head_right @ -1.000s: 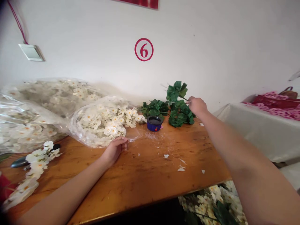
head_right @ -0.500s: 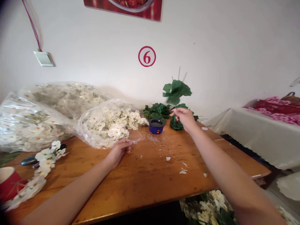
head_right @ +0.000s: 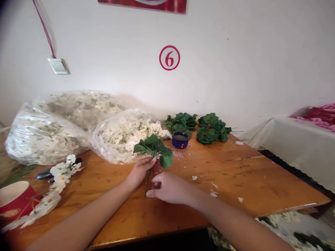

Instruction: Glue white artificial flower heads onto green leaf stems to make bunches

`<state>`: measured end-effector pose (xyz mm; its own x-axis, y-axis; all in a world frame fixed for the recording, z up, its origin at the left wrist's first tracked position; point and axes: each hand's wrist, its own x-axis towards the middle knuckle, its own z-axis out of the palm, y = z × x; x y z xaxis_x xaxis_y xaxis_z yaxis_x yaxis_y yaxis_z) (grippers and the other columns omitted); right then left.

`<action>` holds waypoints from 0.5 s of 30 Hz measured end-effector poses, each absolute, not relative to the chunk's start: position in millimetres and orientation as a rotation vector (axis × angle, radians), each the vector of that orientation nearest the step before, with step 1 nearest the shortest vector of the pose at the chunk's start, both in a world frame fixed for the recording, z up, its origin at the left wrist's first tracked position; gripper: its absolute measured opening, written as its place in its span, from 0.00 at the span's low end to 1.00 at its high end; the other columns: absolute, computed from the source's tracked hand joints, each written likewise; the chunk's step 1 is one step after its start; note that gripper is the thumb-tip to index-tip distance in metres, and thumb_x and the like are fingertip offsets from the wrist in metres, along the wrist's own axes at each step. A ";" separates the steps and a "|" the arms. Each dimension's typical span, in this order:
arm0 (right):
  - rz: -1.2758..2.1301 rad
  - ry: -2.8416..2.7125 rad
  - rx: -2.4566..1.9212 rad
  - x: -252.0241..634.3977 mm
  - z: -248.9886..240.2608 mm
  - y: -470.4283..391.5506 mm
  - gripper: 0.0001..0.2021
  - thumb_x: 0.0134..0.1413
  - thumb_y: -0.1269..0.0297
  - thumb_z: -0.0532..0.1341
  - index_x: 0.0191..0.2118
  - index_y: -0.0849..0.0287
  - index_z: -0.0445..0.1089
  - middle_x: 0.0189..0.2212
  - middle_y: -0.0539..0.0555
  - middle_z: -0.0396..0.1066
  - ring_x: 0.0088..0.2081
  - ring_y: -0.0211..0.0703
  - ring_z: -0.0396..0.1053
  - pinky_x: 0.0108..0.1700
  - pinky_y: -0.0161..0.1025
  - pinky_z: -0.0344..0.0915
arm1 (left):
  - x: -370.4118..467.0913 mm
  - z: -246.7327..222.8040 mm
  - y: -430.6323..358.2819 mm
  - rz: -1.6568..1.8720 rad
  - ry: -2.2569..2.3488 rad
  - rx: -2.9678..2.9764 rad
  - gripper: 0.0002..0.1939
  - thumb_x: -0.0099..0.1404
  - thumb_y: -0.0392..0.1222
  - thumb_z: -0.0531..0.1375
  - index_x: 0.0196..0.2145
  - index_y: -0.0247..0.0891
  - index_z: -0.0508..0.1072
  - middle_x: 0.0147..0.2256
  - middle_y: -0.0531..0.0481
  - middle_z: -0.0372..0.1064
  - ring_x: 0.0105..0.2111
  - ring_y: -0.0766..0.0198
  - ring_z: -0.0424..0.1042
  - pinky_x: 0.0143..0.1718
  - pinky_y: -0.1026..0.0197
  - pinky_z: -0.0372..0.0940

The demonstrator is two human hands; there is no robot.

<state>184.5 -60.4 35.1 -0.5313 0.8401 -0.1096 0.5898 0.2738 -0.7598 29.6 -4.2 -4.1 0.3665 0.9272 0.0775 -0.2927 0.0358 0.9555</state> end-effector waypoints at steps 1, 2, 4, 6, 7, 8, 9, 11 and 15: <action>1.077 -2.240 -1.286 184.3 41.5 -61.8 0.14 0.51 0.53 0.63 0.33 0.60 0.73 0.25 0.51 0.73 0.25 0.37 0.66 0.25 0.33 0.56 | 28.7 -4.6 -1.3 1.092 0.744 1.160 0.18 0.57 0.54 0.65 0.31 0.32 0.75 0.26 0.46 0.73 0.26 0.63 0.71 0.31 0.60 0.64; 1.036 -2.213 -1.263 183.9 49.3 -62.2 0.14 0.53 0.52 0.62 0.35 0.59 0.75 0.26 0.51 0.73 0.26 0.37 0.67 0.25 0.33 0.56 | 27.4 -4.4 1.4 1.119 0.772 1.172 0.18 0.56 0.53 0.65 0.28 0.33 0.74 0.24 0.48 0.72 0.23 0.64 0.69 0.29 0.61 0.62; 0.958 -2.110 -1.220 182.6 67.2 -58.8 0.15 0.56 0.52 0.59 0.37 0.58 0.75 0.27 0.52 0.74 0.26 0.37 0.67 0.27 0.33 0.58 | 24.6 -1.9 5.1 1.190 0.803 1.204 0.15 0.55 0.50 0.65 0.25 0.33 0.72 0.21 0.51 0.69 0.20 0.67 0.65 0.25 0.63 0.59; 0.873 -1.980 -1.162 181.8 84.6 -47.5 0.16 0.58 0.51 0.57 0.35 0.58 0.75 0.29 0.52 0.75 0.26 0.36 0.67 0.27 0.34 0.59 | 22.3 2.6 5.9 1.279 0.830 1.197 0.11 0.54 0.45 0.65 0.25 0.34 0.71 0.20 0.53 0.66 0.19 0.70 0.62 0.22 0.65 0.56; 0.816 -1.905 -1.140 181.8 92.0 -38.0 0.17 0.58 0.51 0.56 0.36 0.58 0.74 0.30 0.53 0.75 0.25 0.37 0.67 0.28 0.35 0.60 | 21.4 5.1 5.2 1.331 0.844 1.174 0.09 0.53 0.43 0.64 0.27 0.35 0.71 0.20 0.55 0.65 0.18 0.70 0.61 0.21 0.65 0.54; 0.748 -1.825 -1.132 181.8 98.1 -25.7 0.17 0.59 0.50 0.55 0.37 0.58 0.73 0.31 0.54 0.75 0.26 0.37 0.67 0.28 0.36 0.61 | 20.5 7.5 3.9 1.383 0.854 1.148 0.07 0.53 0.42 0.63 0.27 0.35 0.71 0.19 0.55 0.64 0.18 0.70 0.60 0.21 0.65 0.53; 0.663 -1.742 -1.145 181.6 103.0 -10.8 0.18 0.59 0.48 0.54 0.38 0.58 0.72 0.31 0.54 0.74 0.25 0.39 0.67 0.28 0.36 0.61 | 19.4 9.6 2.1 1.440 0.865 1.125 0.06 0.53 0.41 0.62 0.27 0.36 0.70 0.19 0.56 0.63 0.18 0.70 0.59 0.20 0.65 0.52; 0.451 -1.675 -1.217 178.8 109.5 25.3 0.19 0.60 0.50 0.51 0.40 0.59 0.71 0.34 0.56 0.74 0.29 0.42 0.68 0.32 0.39 0.64 | 16.2 12.0 -2.5 1.548 0.892 1.120 0.07 0.55 0.43 0.61 0.27 0.37 0.70 0.19 0.55 0.62 0.20 0.69 0.60 0.22 0.64 0.54; -0.030 -1.941 -1.482 157.7 113.9 98.6 0.20 0.52 0.63 0.58 0.51 0.59 0.68 0.50 0.62 0.66 0.49 0.55 0.64 0.48 0.46 0.62 | 5.8 8.3 -10.2 1.461 1.091 1.427 0.10 0.60 0.48 0.59 0.29 0.40 0.73 0.26 0.49 0.68 0.32 0.59 0.69 0.35 0.59 0.61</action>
<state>157.7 98.6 113.9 -0.1154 0.8435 0.5246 0.8594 0.3496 -0.3731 5.8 -10.2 8.3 -0.0401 0.9511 0.3061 0.0232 -0.3054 0.9519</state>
